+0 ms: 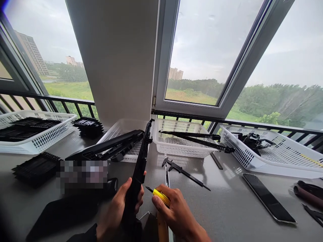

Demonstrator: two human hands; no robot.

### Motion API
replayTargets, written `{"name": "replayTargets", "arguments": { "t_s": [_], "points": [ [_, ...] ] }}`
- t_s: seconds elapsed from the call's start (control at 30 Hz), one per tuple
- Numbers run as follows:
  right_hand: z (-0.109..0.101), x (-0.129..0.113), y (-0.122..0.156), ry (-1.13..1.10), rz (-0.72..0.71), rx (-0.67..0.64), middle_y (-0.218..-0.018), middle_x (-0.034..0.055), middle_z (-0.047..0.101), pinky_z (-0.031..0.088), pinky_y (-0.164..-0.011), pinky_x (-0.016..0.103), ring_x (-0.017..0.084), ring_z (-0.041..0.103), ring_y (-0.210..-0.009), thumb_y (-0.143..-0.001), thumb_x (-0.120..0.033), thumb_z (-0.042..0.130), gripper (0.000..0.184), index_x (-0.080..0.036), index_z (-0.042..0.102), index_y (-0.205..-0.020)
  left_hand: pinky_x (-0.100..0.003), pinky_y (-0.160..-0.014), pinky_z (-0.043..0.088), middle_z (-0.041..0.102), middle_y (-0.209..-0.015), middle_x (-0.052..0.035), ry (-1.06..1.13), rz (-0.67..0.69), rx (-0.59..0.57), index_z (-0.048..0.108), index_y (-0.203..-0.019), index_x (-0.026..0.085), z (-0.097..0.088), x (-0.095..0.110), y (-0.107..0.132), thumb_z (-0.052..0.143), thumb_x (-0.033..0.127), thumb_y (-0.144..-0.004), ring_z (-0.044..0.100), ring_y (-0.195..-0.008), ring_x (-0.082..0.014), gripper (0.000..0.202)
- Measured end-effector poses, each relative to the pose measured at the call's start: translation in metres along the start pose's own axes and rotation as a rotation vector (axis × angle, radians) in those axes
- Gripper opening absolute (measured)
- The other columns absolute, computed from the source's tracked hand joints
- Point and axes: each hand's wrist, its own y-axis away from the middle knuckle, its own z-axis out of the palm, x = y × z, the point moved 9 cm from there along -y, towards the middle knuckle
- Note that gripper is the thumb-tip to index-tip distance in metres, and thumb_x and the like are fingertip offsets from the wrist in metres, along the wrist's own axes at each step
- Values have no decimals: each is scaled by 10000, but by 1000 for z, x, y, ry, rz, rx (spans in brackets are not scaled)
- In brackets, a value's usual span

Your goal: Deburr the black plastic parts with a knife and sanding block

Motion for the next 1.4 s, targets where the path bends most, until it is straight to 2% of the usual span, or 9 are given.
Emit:
{"name": "replayTargets", "arguments": {
  "t_s": [0.17,0.37,0.6,0.67,0.77,0.87,1.13,1.23,1.4],
  "points": [
    [6,-1,2,38,6,-44,-689,-41,443,294,-617,267,129,416,-642,-1040,-706,457,581,-200,547,-768,-228,-515,355,577,-716,34,47,-12,22,615,-1264,180,-2,-2,-3,724,794,-780,472,-583,-119,790],
    [10,0,3,64,2,-66,-708,-37,461,305,-628,264,128,425,-658,-1043,-688,469,572,-196,548,-761,-225,-497,301,556,-716,37,50,-6,14,636,-1081,193,1,0,-1,722,867,-726,428,-560,-105,766],
    [6,-4,3,77,-23,-83,-711,-27,478,322,-642,270,141,448,-667,-1047,-687,458,573,-196,583,-780,-230,-509,266,543,-679,49,23,-30,45,610,-1221,172,4,3,3,725,885,-698,413,-548,-104,891],
    [-1,-3,3,71,-19,-40,-720,-20,486,331,-651,274,150,453,-676,-1047,-699,438,584,-199,581,-782,-234,-506,265,547,-666,49,5,-32,46,603,-1244,161,5,3,3,744,867,-690,414,-542,-106,909],
    [-9,1,2,50,0,23,-707,-19,470,318,-635,275,156,441,-668,-1042,-713,425,592,-203,571,-778,-241,-496,264,548,-653,52,-45,-7,25,610,-1233,153,6,5,3,738,825,-736,408,-521,-104,847],
    [-4,4,1,36,7,-21,-701,-24,466,311,-633,271,151,439,-663,-1049,-687,447,568,-204,557,-772,-241,-496,280,556,-670,49,-57,3,15,618,-1208,153,6,5,4,739,782,-775,419,-531,-103,773],
    [-7,9,2,60,7,48,-729,-4,540,355,-650,266,167,508,-699,-1050,-695,450,587,-196,618,-790,-234,-490,270,593,-682,18,-56,-13,38,620,-1001,174,0,0,-1,763,819,-721,429,-549,-102,718],
    [-7,8,1,65,-18,51,-723,0,571,353,-627,261,164,520,-685,-1048,-680,477,575,-195,620,-775,-240,-482,282,572,-656,30,-79,10,36,623,-996,178,0,2,-1,753,813,-733,410,-524,-100,700],
    [-9,6,0,48,-20,65,-694,-18,523,348,-638,263,153,494,-664,-1042,-690,477,582,-195,603,-762,-237,-501,310,537,-657,35,-107,50,23,635,-910,175,3,5,1,747,791,-767,401,-542,-95,642]
  ]
}}
